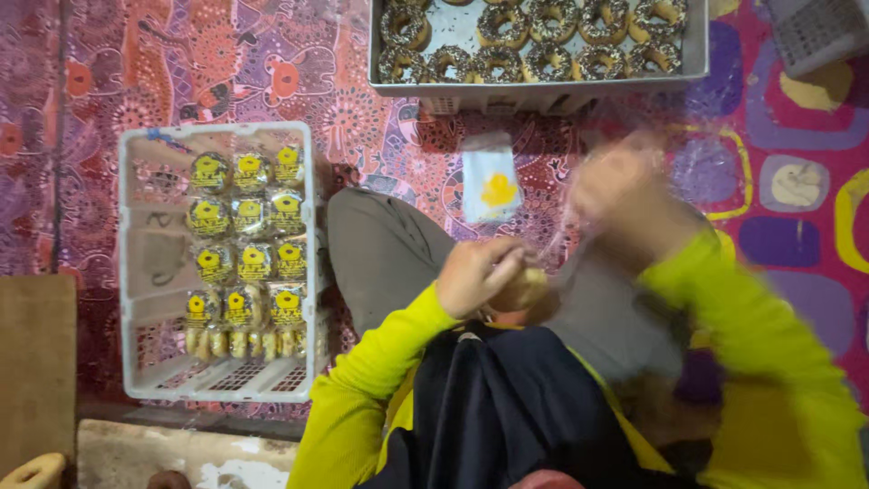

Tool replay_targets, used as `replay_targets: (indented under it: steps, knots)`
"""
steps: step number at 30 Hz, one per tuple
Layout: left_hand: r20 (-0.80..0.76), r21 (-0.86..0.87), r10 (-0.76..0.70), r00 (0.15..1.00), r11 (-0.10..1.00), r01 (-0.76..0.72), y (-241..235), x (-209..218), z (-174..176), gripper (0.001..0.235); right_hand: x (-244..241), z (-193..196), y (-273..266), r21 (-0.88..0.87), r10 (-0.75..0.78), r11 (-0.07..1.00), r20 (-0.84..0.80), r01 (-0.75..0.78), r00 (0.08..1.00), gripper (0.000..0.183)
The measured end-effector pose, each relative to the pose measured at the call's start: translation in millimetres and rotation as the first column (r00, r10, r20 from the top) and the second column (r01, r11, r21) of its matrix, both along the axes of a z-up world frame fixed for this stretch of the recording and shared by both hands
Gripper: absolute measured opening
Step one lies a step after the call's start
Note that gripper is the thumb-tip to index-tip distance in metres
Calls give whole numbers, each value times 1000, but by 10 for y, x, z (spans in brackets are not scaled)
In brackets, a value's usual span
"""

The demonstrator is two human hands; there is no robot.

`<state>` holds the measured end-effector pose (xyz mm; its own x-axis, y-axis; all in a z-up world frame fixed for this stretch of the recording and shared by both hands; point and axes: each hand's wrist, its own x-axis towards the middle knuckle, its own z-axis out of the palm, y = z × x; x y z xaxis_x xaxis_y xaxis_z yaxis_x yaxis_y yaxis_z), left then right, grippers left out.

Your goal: The person sits on the floor and repeatedly picks donuts from a metal tray, places them into small plastic bags, and stacks the sealed packages in a white crate. The person handles both plain and seeded donuts, placing them one at a time into bags and arranging them in rows within the crate.

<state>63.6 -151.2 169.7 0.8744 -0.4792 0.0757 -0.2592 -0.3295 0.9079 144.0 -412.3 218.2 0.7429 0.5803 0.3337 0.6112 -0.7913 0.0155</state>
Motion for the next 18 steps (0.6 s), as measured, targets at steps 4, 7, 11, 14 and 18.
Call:
replay_targets:
  steps: [4, 7, 11, 14, 18]
  knots:
    - [-193, 18, -164, 967, 985, 170, 260, 257, 26, 29, 342, -308, -174, -80, -200, 977, -34, 196, 979, 30]
    - [-464, -508, -286, 839, 861, 13, 260, 182, -128, 38, -251, -808, 134, 374, 364, 919, -693, -120, 623, 30]
    - [-506, -807, -262, 822, 479, -345, 164, 32, -341, 48, -970, -1061, 1002, 791, 660, 276, -569, 546, 491, 19]
    - [-458, -683, 271, 847, 503, -530, 191, -59, -588, 30, -825, -959, 1409, 552, 697, -149, -529, 820, 483, 21]
    - [-140, -340, 779, 612, 542, -768, 753, -258, -1045, 12, -451, -1144, 1655, 853, 557, 94, -473, 514, 683, 16]
